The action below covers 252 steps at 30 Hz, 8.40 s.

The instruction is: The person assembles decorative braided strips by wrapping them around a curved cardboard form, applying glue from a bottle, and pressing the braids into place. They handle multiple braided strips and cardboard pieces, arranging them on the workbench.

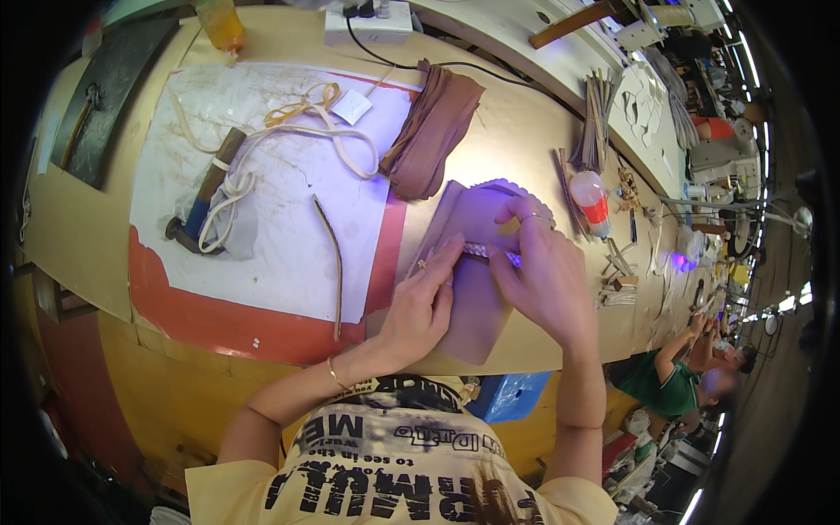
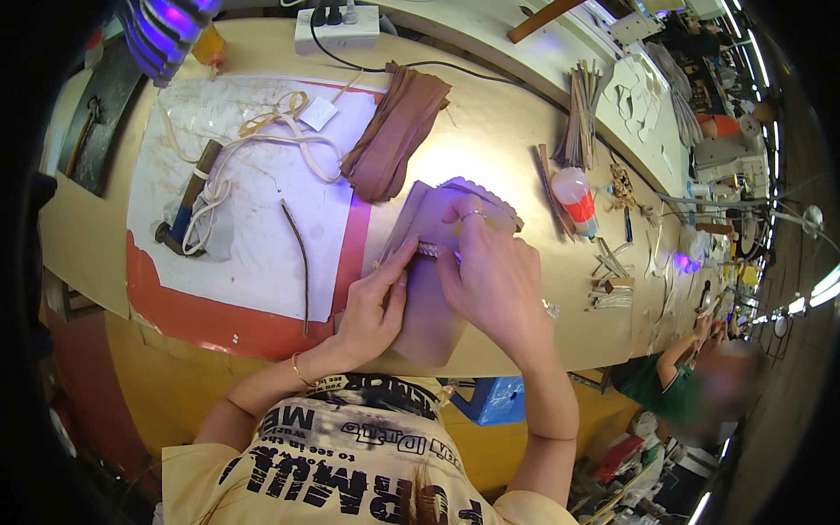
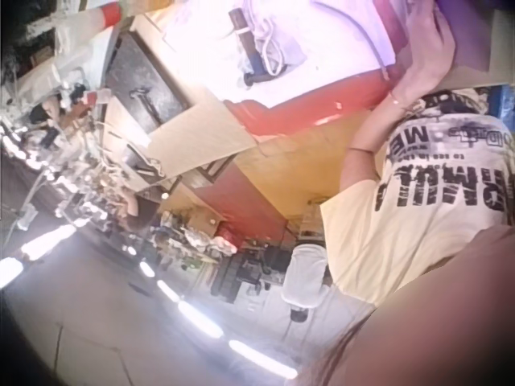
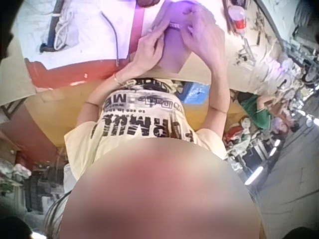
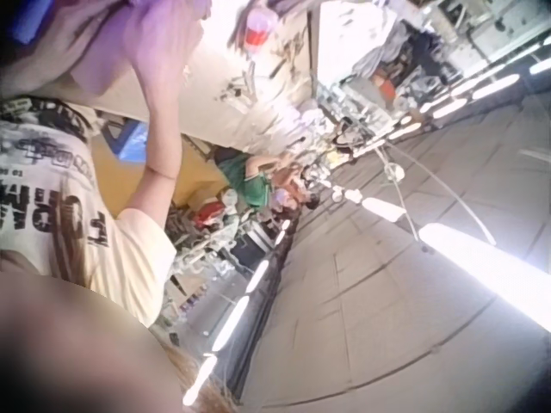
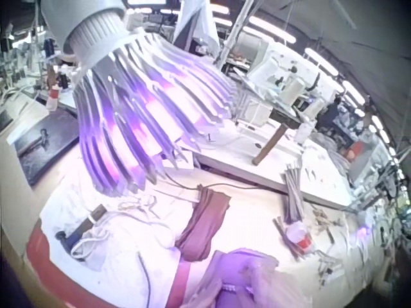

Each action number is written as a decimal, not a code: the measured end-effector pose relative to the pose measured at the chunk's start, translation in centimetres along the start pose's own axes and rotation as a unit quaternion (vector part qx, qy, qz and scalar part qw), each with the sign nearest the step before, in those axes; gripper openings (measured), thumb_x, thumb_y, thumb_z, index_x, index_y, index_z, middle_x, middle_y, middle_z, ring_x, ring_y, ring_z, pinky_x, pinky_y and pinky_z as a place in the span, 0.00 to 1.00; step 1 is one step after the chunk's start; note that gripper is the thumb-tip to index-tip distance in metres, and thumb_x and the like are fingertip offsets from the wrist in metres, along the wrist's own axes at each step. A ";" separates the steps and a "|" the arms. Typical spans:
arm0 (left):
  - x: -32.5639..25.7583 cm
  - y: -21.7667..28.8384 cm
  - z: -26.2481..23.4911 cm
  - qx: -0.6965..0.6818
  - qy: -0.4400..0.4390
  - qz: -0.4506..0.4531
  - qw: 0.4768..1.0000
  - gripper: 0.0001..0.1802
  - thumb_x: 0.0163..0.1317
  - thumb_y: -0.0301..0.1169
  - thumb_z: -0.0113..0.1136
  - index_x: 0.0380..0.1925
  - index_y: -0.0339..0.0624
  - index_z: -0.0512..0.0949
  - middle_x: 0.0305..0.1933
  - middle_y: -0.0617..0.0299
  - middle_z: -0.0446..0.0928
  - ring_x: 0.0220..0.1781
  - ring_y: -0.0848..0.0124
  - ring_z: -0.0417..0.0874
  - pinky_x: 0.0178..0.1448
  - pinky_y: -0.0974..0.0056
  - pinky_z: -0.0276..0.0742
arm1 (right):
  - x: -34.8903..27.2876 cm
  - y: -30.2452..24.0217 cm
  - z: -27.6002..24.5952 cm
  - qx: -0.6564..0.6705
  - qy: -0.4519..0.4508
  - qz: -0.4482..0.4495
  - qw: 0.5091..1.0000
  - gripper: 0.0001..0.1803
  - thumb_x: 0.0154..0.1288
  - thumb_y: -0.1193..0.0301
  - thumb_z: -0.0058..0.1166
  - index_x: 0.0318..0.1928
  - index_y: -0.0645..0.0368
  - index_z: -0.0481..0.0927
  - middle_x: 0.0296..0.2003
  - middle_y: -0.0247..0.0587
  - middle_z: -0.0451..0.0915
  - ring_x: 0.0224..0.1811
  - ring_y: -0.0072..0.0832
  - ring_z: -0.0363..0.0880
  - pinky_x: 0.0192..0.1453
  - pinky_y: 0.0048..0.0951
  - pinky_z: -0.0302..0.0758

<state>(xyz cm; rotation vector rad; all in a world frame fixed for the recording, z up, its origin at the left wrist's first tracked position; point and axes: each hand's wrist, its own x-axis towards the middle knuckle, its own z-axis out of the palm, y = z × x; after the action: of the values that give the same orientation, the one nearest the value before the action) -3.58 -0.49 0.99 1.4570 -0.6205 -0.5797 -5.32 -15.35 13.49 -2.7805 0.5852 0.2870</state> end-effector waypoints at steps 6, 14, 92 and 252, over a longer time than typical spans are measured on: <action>-0.2 0.2 -0.4 0.015 -0.052 0.022 0.998 0.44 0.61 0.44 0.61 0.70 0.32 0.54 0.70 0.34 0.59 0.72 0.44 0.62 0.75 0.49 0.56 | 0.0 0.9 -1.3 -0.025 0.000 -0.037 0.999 0.15 0.62 0.68 0.58 0.47 0.56 0.71 0.22 0.44 0.82 0.27 0.42 0.82 0.31 0.40 0.72; -0.6 1.3 -0.3 0.104 -0.135 0.078 0.982 0.76 0.36 0.64 0.75 0.73 0.33 0.40 0.74 0.30 0.43 0.77 0.35 0.45 0.77 0.42 0.46 | -2.3 2.3 -3.9 -0.019 -0.043 -0.015 0.999 0.16 0.63 0.59 0.60 0.29 0.61 0.82 0.18 0.43 0.78 0.21 0.40 0.78 0.27 0.39 0.69; -0.1 -0.9 -1.6 0.124 -0.164 0.065 0.976 0.55 0.61 0.57 0.59 0.72 0.30 0.45 0.74 0.35 0.52 0.73 0.38 0.58 0.77 0.45 0.50 | -4.3 9.2 0.7 0.430 -0.107 0.038 0.896 0.13 0.71 0.69 0.54 0.36 0.70 0.78 0.28 0.38 0.80 0.34 0.20 0.76 0.43 0.24 0.74; 1.1 8.9 10.4 0.722 -0.290 0.118 0.617 0.50 0.48 0.69 0.58 0.63 0.44 0.71 0.69 0.22 0.54 0.73 0.34 0.55 0.75 0.44 0.51 | -8.0 12.2 13.6 0.676 0.128 0.167 0.706 0.15 0.62 0.65 0.64 0.34 0.68 0.81 0.26 0.38 0.81 0.28 0.19 0.75 0.33 0.23 0.74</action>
<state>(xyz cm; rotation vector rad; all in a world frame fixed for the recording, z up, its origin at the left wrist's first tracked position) -10.14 -8.37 10.05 2.5985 -2.1036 -0.2308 -19.48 -18.87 -0.17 -1.2496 0.8636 -0.3688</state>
